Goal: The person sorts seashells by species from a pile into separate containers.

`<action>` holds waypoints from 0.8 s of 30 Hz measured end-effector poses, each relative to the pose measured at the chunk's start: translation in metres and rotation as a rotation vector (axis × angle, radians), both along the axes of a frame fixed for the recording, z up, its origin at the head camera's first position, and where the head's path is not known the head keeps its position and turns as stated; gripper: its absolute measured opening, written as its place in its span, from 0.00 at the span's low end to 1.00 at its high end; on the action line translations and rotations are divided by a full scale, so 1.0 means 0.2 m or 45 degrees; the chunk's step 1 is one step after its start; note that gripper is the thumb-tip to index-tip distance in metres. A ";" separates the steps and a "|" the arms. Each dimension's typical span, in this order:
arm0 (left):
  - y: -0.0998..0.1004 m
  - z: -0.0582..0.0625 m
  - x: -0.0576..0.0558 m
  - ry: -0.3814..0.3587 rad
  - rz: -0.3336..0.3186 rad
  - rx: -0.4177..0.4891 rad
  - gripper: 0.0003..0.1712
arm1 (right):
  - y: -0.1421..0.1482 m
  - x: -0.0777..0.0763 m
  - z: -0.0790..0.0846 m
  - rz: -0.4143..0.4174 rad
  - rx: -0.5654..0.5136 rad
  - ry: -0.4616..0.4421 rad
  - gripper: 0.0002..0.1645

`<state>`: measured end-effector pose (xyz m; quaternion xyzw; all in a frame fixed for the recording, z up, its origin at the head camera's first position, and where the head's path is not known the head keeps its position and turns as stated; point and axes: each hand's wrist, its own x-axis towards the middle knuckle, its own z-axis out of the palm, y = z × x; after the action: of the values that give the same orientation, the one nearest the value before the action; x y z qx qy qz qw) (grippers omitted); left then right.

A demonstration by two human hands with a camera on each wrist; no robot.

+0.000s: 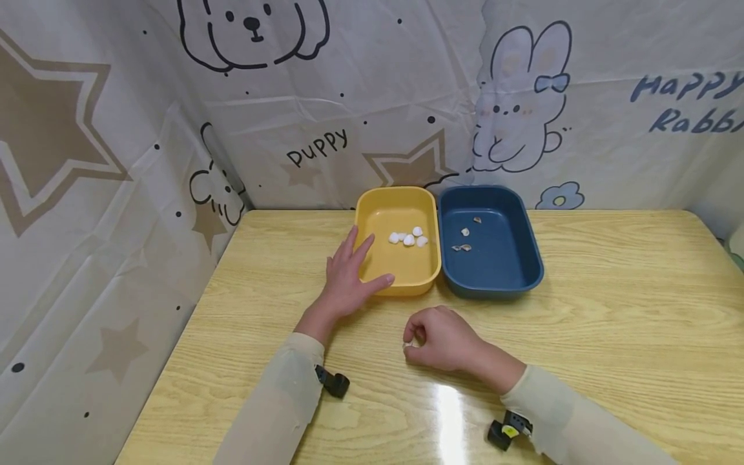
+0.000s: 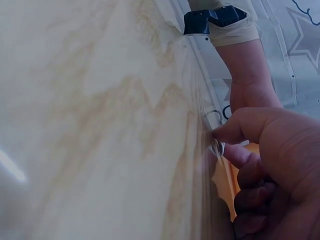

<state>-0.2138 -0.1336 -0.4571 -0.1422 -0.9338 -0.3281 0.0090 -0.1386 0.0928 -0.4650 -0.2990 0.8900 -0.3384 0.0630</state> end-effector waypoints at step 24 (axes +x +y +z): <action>0.00 0.01 0.00 -0.006 -0.004 0.001 0.53 | 0.12 0.00 0.20 -0.026 -0.180 0.006 0.11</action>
<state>-0.2128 -0.1326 -0.4553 -0.1430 -0.9335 -0.3287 0.0064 -0.1386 0.1170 -0.4249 -0.2944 0.8670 -0.4004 0.0364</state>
